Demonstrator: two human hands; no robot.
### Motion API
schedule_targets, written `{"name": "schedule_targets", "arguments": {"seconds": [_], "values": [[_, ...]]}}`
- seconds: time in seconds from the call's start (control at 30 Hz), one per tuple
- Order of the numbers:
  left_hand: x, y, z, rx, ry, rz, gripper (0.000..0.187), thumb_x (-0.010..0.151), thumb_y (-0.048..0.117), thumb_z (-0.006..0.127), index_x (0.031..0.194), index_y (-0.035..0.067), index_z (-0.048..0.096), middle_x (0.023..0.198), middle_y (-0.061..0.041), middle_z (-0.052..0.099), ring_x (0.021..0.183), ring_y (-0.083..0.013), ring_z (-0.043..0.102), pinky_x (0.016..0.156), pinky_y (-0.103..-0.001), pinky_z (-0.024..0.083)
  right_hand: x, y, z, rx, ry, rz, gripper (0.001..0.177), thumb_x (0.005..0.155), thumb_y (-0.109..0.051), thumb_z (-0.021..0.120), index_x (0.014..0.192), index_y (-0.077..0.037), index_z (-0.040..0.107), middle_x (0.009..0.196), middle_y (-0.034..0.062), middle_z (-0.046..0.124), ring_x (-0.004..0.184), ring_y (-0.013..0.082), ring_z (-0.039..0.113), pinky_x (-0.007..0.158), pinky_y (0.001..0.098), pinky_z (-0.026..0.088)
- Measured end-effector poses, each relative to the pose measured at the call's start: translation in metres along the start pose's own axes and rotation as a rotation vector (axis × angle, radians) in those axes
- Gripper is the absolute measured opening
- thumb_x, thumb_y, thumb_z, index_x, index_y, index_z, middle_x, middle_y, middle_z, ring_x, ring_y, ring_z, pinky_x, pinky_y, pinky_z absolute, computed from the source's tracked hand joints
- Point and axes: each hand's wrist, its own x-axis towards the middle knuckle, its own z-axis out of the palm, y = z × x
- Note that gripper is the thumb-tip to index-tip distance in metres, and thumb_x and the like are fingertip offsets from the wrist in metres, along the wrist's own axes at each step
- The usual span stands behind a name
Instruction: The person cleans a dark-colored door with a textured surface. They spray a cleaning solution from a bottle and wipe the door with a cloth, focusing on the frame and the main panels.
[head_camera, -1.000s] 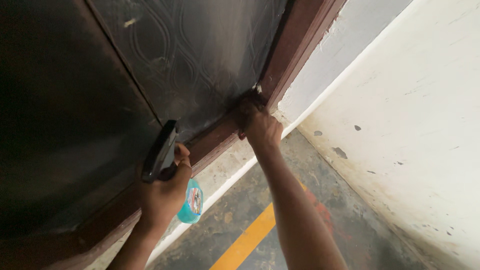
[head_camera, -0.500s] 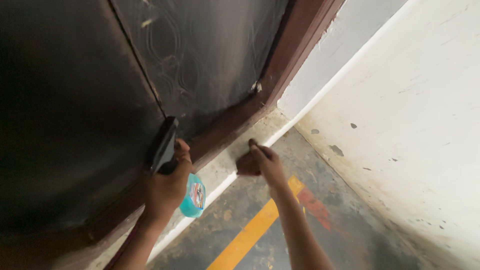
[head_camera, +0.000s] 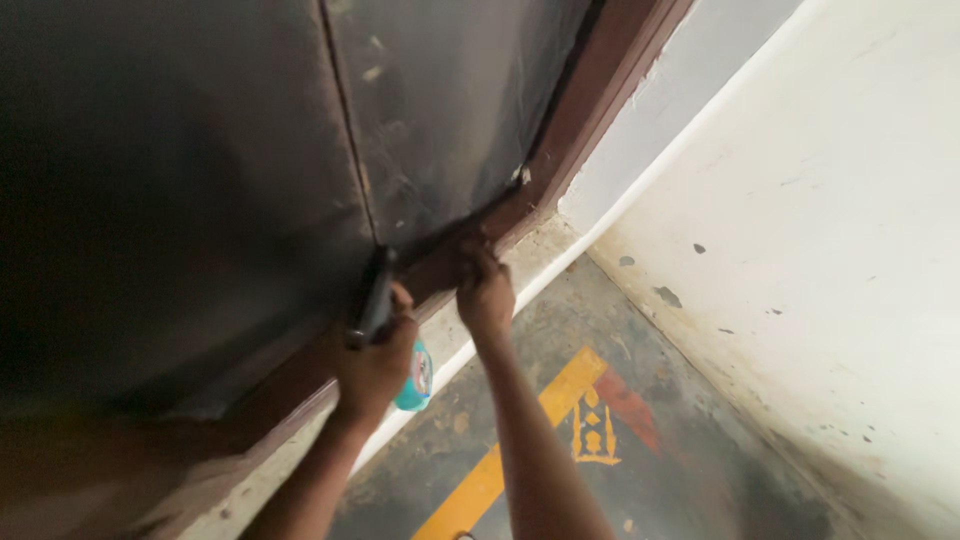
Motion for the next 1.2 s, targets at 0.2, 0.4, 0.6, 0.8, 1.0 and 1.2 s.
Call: {"name": "schedule_targets", "arguments": {"seconds": [0.2, 0.4, 0.6, 0.8, 1.0, 1.2], "values": [[-0.013, 0.036, 0.002, -0.085, -0.098, 0.022, 0.023, 0.087, 0.004, 0.069, 0.109, 0.003, 0.066, 0.088, -0.003, 0.066, 0.078, -0.0082, 0.064, 0.072, -0.023, 0.052, -0.048, -0.052, 0.005, 0.242, -0.205, 0.085, 0.028, 0.089, -0.021, 0.069, 0.113, -0.009, 0.074, 0.112, 0.0198, 0.072, 0.099, 0.0412, 0.069, 0.080, 0.0453, 0.056], [-0.066, 0.065, -0.044, 0.043, -0.035, -0.114, 0.013, 0.090, 0.007, 0.072, 0.103, 0.004, 0.071, 0.089, -0.002, 0.071, 0.081, -0.0079, 0.066, 0.069, -0.024, 0.051, -0.084, -0.040, 0.024, 0.177, -0.652, 0.047, 0.030, 0.084, -0.021, 0.068, 0.112, -0.021, 0.079, 0.100, 0.0118, 0.077, 0.087, 0.0327, 0.074, 0.078, 0.0416, 0.059], [-0.106, 0.091, -0.101, 0.022, -0.012, -0.108, 0.011, 0.090, 0.006, 0.072, 0.100, 0.004, 0.068, 0.091, -0.004, 0.071, 0.087, -0.0088, 0.067, 0.078, -0.026, 0.052, -0.131, -0.109, 0.004, 0.587, -0.974, 0.295, 0.014, 0.089, -0.013, 0.076, 0.103, -0.012, 0.072, 0.092, 0.0081, 0.075, 0.083, 0.0163, 0.071, 0.075, 0.0314, 0.057], [-0.085, 0.113, -0.118, 0.138, -0.014, -0.221, 0.014, 0.086, 0.004, 0.070, 0.100, 0.003, 0.067, 0.082, -0.004, 0.070, 0.072, -0.0094, 0.065, 0.065, -0.028, 0.051, -0.130, -0.151, -0.069, 1.171, -0.474, 0.951, 0.030, 0.079, 0.002, 0.070, 0.104, -0.016, 0.065, 0.100, 0.0005, 0.072, 0.091, 0.0117, 0.067, 0.079, 0.0275, 0.055], [-0.049, 0.107, -0.072, 0.063, -0.049, 0.009, 0.017, 0.087, 0.003, 0.067, 0.103, 0.003, 0.064, 0.088, -0.003, 0.065, 0.081, -0.0091, 0.064, 0.069, -0.027, 0.051, -0.073, -0.043, -0.091, 0.891, 0.025, 0.999, 0.027, 0.080, 0.001, 0.071, 0.097, -0.015, 0.056, 0.096, -0.0031, 0.067, 0.091, 0.0090, 0.065, 0.085, 0.0245, 0.054], [-0.044, 0.055, -0.038, 0.328, 0.010, -0.235, 0.023, 0.082, 0.001, 0.069, 0.104, 0.001, 0.068, 0.084, -0.005, 0.071, 0.074, -0.0135, 0.068, 0.066, -0.028, 0.053, 0.023, 0.064, -0.076, 0.670, 0.349, 0.487, 0.023, 0.084, 0.005, 0.073, 0.086, -0.010, 0.055, 0.090, 0.0000, 0.060, 0.084, 0.0108, 0.056, 0.079, 0.0256, 0.050]]}}
